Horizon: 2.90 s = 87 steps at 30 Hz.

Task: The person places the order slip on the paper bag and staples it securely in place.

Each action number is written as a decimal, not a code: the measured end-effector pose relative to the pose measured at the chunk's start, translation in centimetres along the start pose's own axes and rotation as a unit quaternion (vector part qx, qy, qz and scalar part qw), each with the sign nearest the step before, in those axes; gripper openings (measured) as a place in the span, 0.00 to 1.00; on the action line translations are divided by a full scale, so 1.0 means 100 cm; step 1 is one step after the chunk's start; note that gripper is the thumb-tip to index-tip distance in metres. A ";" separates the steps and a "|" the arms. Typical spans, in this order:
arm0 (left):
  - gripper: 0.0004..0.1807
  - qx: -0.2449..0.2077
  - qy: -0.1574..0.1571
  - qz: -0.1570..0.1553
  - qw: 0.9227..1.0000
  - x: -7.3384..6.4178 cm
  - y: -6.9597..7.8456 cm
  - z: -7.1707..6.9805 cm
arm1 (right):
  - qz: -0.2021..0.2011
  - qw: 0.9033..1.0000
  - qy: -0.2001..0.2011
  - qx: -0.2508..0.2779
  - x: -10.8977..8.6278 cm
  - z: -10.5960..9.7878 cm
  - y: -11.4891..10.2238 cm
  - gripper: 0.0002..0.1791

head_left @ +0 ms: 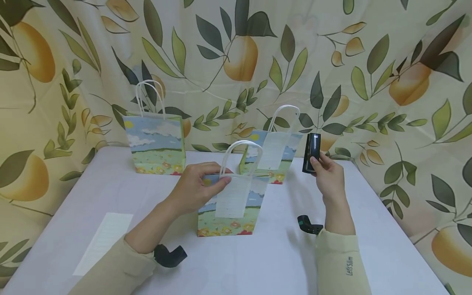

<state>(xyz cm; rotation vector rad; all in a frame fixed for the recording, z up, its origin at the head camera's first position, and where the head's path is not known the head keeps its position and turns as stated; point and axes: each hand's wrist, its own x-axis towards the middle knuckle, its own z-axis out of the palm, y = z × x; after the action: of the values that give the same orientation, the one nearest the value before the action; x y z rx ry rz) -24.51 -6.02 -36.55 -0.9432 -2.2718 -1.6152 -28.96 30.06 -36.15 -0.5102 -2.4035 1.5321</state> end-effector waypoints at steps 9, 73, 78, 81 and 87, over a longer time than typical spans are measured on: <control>0.05 0.003 0.000 0.017 1.000 0.003 -0.003 0.003 | 0.016 0.996 -0.046 -0.071 0.001 -0.008 0.007 0.33; 0.37 0.004 -0.034 -0.066 0.997 0.000 0.002 -0.010 | 0.044 0.936 -0.214 -0.275 -0.010 -0.023 0.052 0.35; 0.42 0.018 -0.049 -0.099 0.994 -0.003 0.003 -0.014 | 0.056 0.938 -0.216 -0.266 -0.009 -0.023 0.053 0.35; 0.44 0.019 -0.049 -0.103 0.993 -0.007 0.003 -0.017 | 0.057 0.938 -0.208 -0.270 -0.011 -0.023 0.051 0.37; 0.44 0.040 -0.056 -0.109 0.992 -0.021 -0.004 -0.024 | 0.041 0.937 -0.190 -0.289 -0.020 -0.027 0.032 0.44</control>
<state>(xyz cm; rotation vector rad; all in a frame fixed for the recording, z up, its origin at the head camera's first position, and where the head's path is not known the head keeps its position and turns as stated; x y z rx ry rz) -23.55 -9.09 -36.99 -0.8091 -2.5754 -1.5736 -25.58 32.69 -37.94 -0.4518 -3.1875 0.9907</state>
